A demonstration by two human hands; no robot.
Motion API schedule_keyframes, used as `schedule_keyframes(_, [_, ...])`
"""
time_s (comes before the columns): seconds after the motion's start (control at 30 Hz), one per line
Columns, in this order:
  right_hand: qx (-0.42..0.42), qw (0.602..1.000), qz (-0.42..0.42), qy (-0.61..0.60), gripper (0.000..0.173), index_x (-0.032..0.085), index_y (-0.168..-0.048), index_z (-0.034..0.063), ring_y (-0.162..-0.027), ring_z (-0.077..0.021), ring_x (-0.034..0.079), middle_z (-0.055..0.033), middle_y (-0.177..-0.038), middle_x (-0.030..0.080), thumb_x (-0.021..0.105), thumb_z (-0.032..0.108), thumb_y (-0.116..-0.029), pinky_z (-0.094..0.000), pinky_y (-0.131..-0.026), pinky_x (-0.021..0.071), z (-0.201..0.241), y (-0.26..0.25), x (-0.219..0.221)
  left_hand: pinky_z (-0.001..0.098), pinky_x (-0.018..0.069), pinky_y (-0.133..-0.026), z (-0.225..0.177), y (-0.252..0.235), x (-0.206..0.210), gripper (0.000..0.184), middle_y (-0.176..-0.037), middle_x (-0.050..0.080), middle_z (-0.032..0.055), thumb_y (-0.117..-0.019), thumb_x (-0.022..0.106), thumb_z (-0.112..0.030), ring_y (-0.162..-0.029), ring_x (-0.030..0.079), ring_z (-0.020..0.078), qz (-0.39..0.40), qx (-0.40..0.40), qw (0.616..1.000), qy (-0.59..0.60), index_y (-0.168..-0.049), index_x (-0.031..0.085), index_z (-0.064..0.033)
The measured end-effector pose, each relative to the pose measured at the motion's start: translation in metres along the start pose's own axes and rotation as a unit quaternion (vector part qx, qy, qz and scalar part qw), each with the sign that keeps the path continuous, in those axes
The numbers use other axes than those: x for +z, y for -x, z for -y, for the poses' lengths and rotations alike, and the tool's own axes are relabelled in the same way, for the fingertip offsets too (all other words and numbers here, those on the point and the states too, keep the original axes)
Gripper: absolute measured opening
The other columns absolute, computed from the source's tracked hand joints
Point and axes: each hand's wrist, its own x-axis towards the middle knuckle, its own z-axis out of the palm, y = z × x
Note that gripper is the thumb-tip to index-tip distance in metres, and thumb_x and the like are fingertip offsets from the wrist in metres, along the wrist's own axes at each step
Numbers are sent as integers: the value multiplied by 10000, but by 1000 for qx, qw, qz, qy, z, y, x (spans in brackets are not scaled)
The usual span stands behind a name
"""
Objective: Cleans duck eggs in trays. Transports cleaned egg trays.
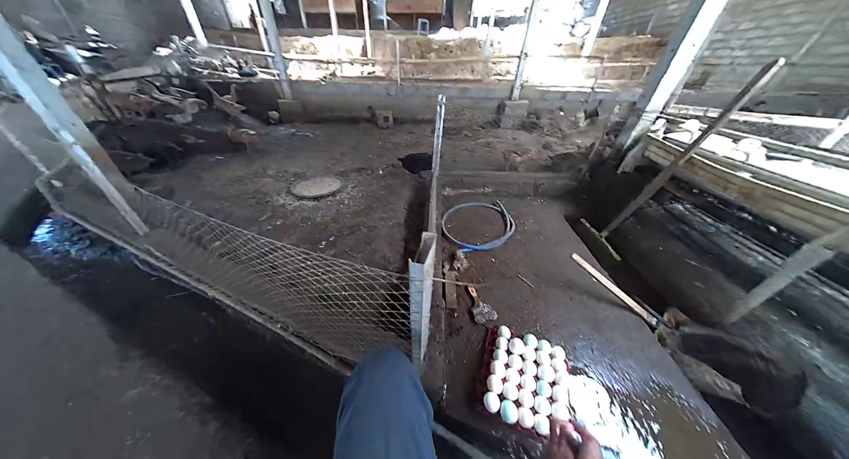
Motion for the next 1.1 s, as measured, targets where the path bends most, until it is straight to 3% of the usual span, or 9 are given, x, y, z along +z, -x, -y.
schedule_keyframes(0.03, [-52, 998, -16, -20, 453, 494, -1402, -94, -1269, -306, 583, -273, -1363, 575, 399, 208, -1078, -446, -1095, 471, -23, -9, 0, 487, 394, -1145, 29, -3, 0, 488, -1399, 459, 427, -1098, 248, -139, -1333, 492, 459, 14, 47, 999, 13, -1407, 390, 211])
schedule_keyframes(0.13, [-8, 998, -55, -31, 443, 488, -1422, -65, -1292, -368, 543, -283, -1395, 546, 404, 203, -1080, -547, -1093, 430, -46, -38, -17, 471, 446, -1059, 17, -3, 6, 453, -1283, 580, 309, -1089, 300, -177, -1203, 570, 344, 48, -55, 997, 15, -1326, 516, 143])
schedule_keyframes(0.27, [-79, 996, -33, -25, 466, 571, -1341, -81, -1276, -257, 583, -223, -1343, 622, 276, 172, -1084, -421, -1109, 448, -64, -29, -11, 484, 294, -1210, 4, -5, 0, 496, -1515, 447, 300, -1124, 250, -197, -1432, 429, 372, 36, -124, 991, -36, -1468, 431, 111])
schedule_keyframes(0.4, [57, 990, -64, -116, 451, 510, -1400, -43, -1208, -290, 575, -233, -1337, 578, 277, 215, -1112, -472, -1037, 463, -32, -24, -10, 495, 391, -1131, 21, -6, -3, 485, -1397, 535, 308, -1100, 273, -199, -1322, 521, 361, 62, -76, 994, -45, -1368, 513, 126])
schedule_keyframes(0.5, [-31, 997, -31, -71, 506, 507, -1403, -86, -1329, -295, 521, -256, -1426, 534, 219, 171, -1075, -443, -1128, 409, -30, -3, -5, 463, 323, -1186, 29, -10, -4, 480, -1497, 451, 306, -1107, 263, -181, -1410, 442, 355, 48, -66, 996, -25, -1409, 477, 125])
schedule_keyframes(0.63, [63, 987, -73, -128, 437, 472, -1428, -47, -1249, -280, 550, -236, -1396, 536, 291, 184, -1104, -449, -1053, 453, -28, -24, -9, 456, 357, -1164, 16, -9, -8, 475, -1460, 482, 309, -1102, 282, -176, -1372, 478, 340, 96, -87, 991, -22, -1406, 472, 135])
schedule_keyframes(0.97, [-21, 993, -52, -108, 456, 507, -1380, -91, -1280, -262, 549, -248, -1379, 562, 272, 134, -1060, -409, -1092, 437, -22, -6, 0, 409, 326, -1189, 15, -12, -6, 488, -1486, 441, 320, -1114, 206, -152, -1402, 444, 311, 43, -81, 995, 37, -1446, 402, 147])
schedule_keyframes(1.07, [41, 987, -75, -137, 431, 452, -1443, -40, -1269, -287, 543, -239, -1406, 534, 310, 148, -1082, -462, -1060, 451, -23, -24, -5, 405, 470, -992, 21, -14, -4, 490, -1319, 539, 257, -1095, 199, -208, -1172, 559, 259, 53, -98, 994, 6, -1366, 469, 98])
schedule_keyframes(1.1, [53, 985, -83, -141, 433, 438, -1450, -35, -1271, -289, 545, -240, -1410, 530, 296, 161, -1092, -463, -1063, 453, -21, -25, -4, 404, 448, -1038, 22, -16, -6, 505, -1336, 538, 273, -1086, 209, -208, -1209, 548, 271, 55, -85, 995, -3, -1347, 491, 119])
